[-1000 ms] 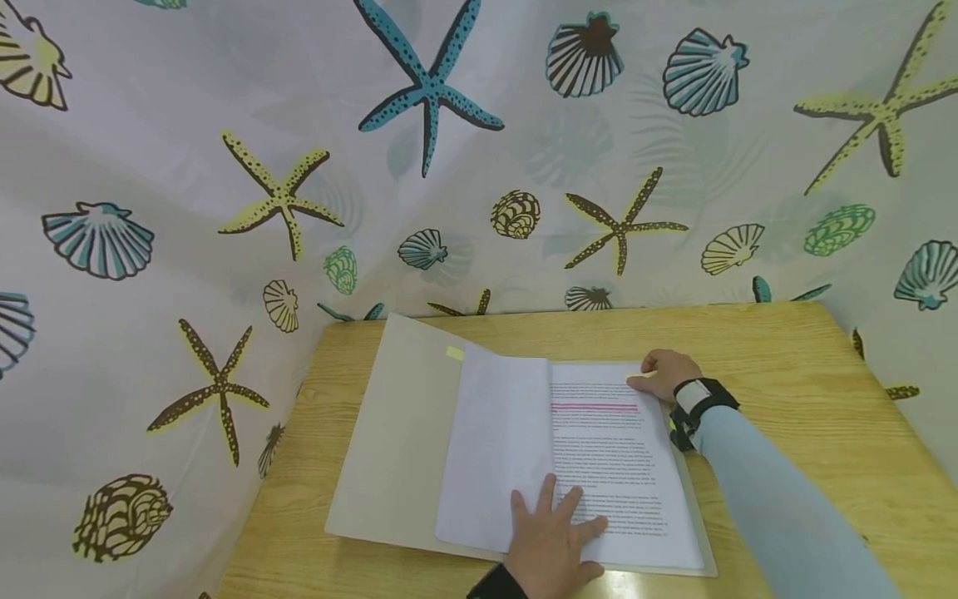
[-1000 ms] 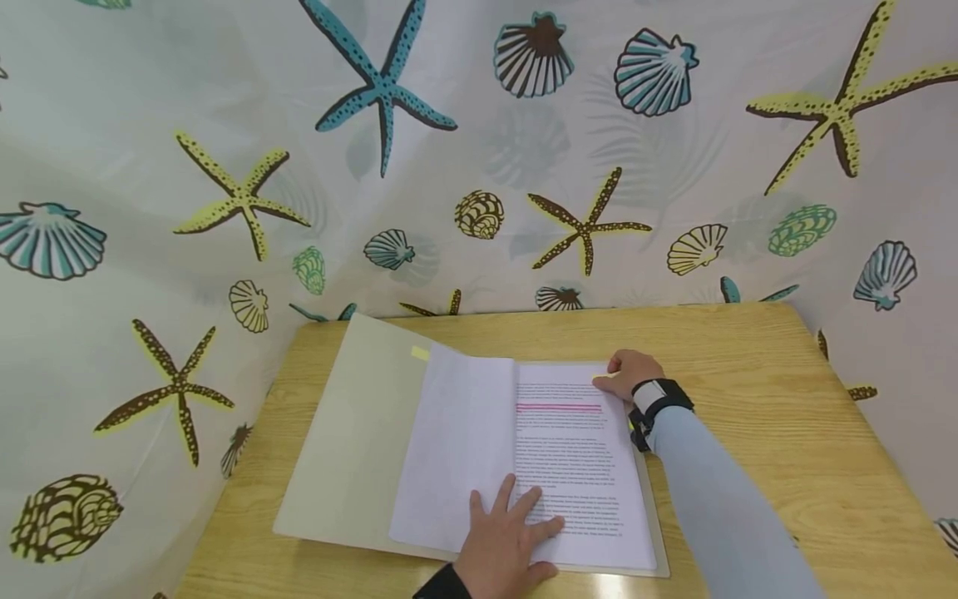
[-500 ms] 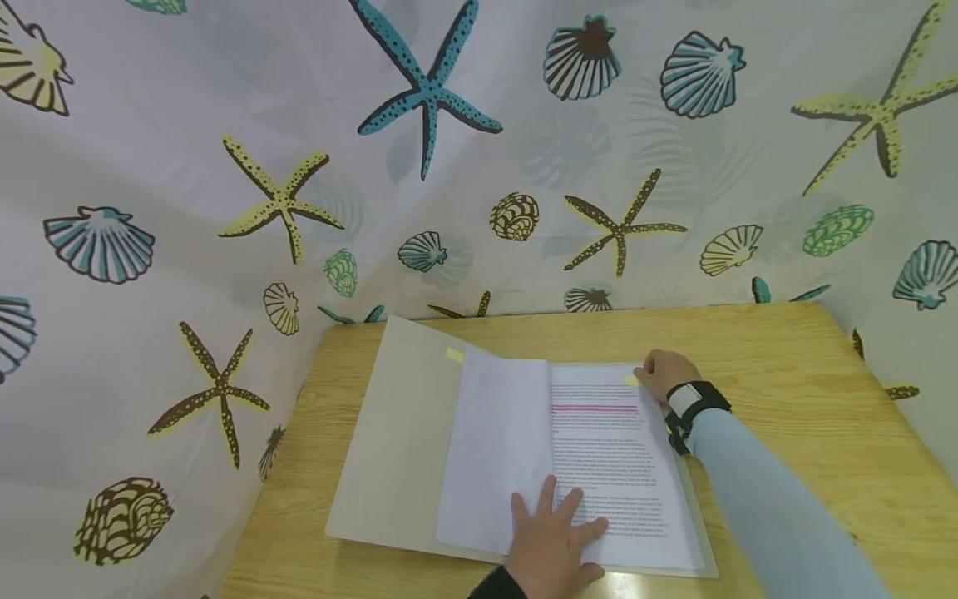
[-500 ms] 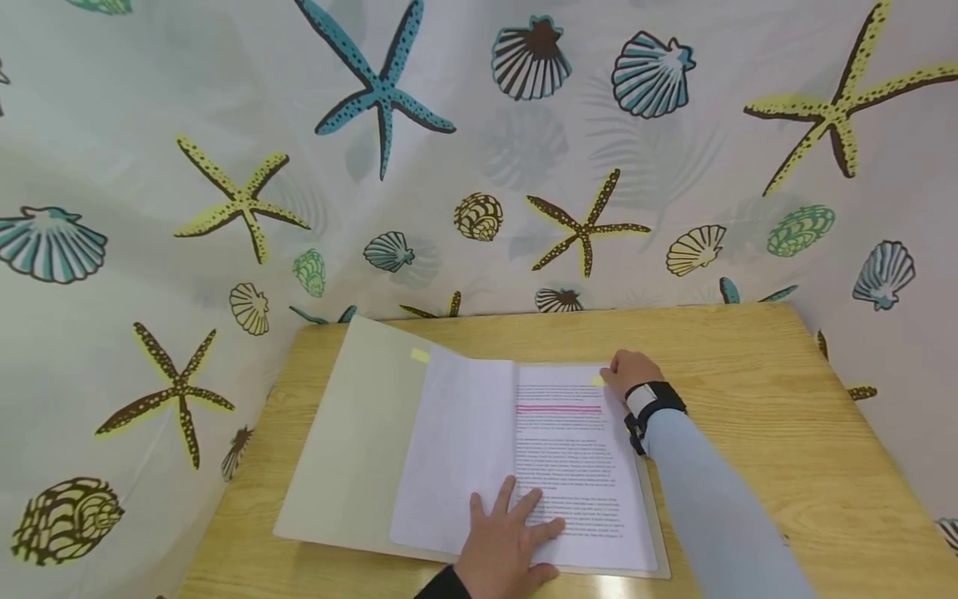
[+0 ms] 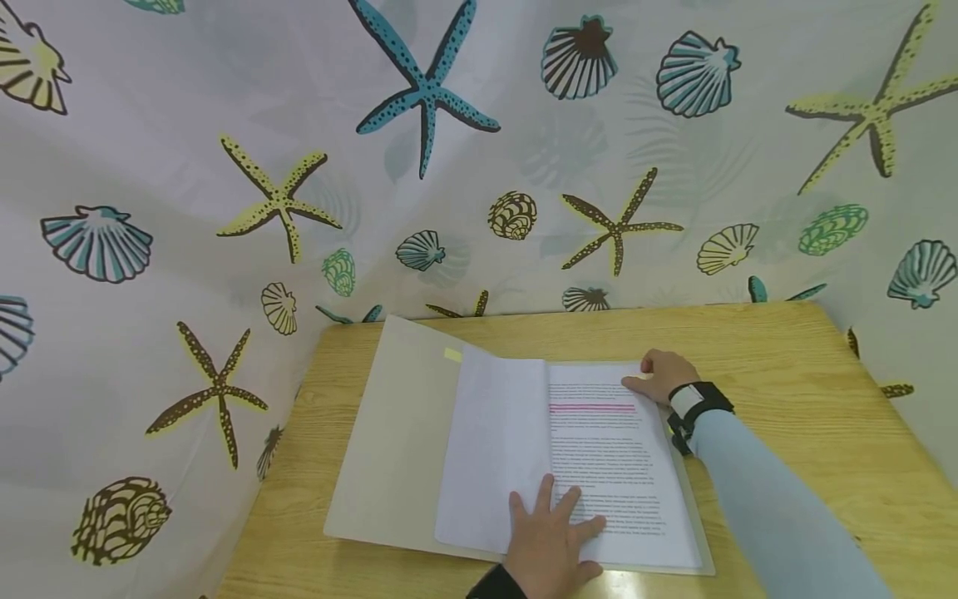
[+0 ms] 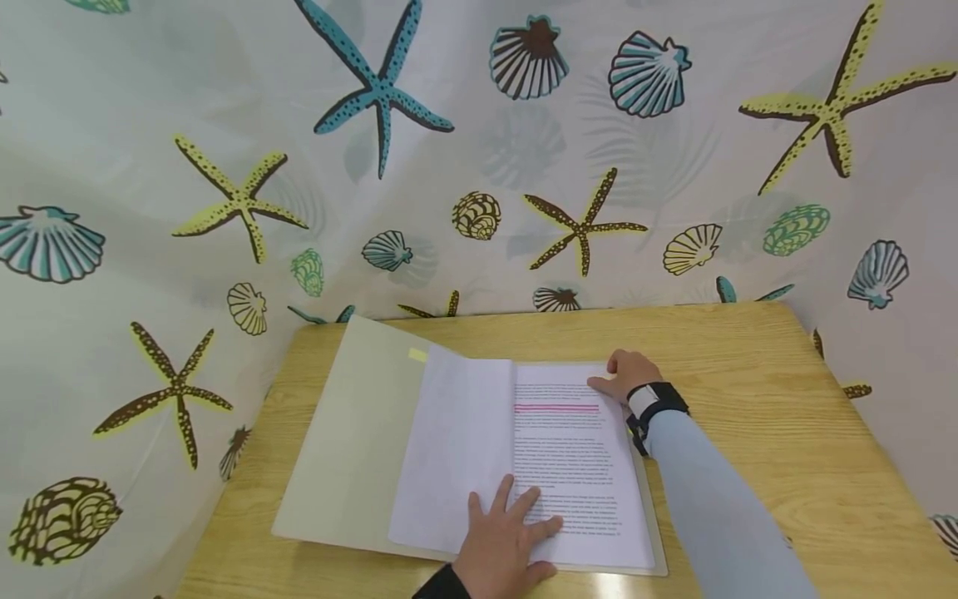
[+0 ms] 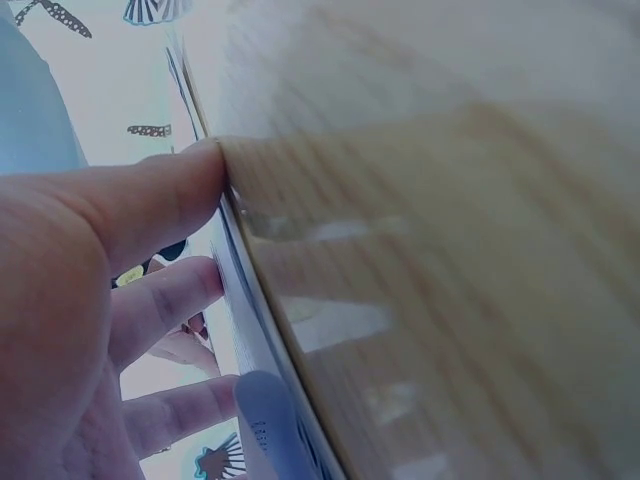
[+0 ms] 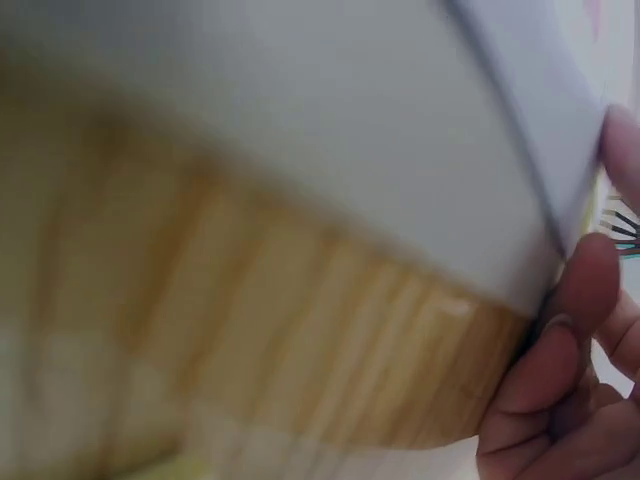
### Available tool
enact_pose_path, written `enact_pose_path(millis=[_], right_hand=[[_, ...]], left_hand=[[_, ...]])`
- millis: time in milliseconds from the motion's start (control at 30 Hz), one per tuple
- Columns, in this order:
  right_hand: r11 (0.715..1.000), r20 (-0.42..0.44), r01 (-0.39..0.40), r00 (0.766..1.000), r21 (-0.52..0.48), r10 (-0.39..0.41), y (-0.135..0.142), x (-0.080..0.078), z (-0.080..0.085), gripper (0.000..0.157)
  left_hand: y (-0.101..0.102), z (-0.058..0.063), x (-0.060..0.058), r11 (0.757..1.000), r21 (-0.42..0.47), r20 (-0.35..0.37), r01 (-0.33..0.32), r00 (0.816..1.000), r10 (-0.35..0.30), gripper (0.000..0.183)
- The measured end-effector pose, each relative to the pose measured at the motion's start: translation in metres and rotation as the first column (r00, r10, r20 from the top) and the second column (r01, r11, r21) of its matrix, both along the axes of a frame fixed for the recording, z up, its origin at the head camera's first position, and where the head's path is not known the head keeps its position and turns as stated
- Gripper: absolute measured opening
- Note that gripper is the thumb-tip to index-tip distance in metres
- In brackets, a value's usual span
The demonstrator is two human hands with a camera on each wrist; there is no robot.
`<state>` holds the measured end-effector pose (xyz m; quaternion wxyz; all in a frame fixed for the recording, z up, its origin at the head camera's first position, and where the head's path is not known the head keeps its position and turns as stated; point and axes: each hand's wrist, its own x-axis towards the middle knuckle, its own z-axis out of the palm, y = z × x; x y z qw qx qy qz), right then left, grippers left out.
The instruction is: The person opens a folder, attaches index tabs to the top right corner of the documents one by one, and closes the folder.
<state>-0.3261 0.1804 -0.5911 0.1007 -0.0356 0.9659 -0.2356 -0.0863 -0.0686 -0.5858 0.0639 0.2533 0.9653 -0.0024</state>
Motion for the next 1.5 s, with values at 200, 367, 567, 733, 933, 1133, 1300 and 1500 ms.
enact_pose_path(millis=[200,367,567,733,933,1133,1300,1500], right_hand=[[0.999,0.015,0.014,1.000,-0.049,-0.013,0.003,0.006,0.012,0.028],[0.998,0.002,0.058,0.998,-0.040,-0.058,0.002,0.009,0.022,0.037],[0.999,-0.128,0.054,0.990,-0.002,-0.054,-0.001,0.036,0.051,0.051],[0.992,-0.114,-0.125,0.985,0.010,0.126,-0.008,0.095,0.072,0.044],[0.981,-0.054,-0.191,0.980,0.020,0.192,-0.012,0.158,0.060,0.038],[0.982,-0.160,-0.159,0.972,0.104,0.174,-0.003,0.179,0.046,0.047],[0.981,-0.216,-0.142,0.962,0.131,0.168,-0.001,0.185,0.032,0.063],[0.977,-0.299,-0.172,0.932,0.127,0.203,-0.006,0.196,0.019,0.077]], left_hand=[[0.001,0.001,0.000,1.000,0.022,0.005,0.006,1.000,-0.006,0.060],[0.001,0.001,0.001,1.000,0.018,0.018,-0.004,1.000,0.004,0.060],[0.001,-0.001,0.001,1.000,-0.002,0.007,-0.005,1.000,0.005,0.060],[0.002,0.002,0.001,1.000,-0.011,0.008,0.026,1.000,-0.026,0.062],[-0.009,0.017,0.009,0.996,0.071,-0.093,0.054,0.995,-0.047,0.064],[-0.034,0.033,0.021,0.990,0.129,-0.208,0.063,0.977,-0.035,0.068],[-0.056,0.030,0.025,0.992,0.126,-0.132,0.024,0.991,-0.007,0.076],[-0.089,0.019,0.028,0.993,0.116,-0.061,-0.025,0.998,0.032,0.087]])
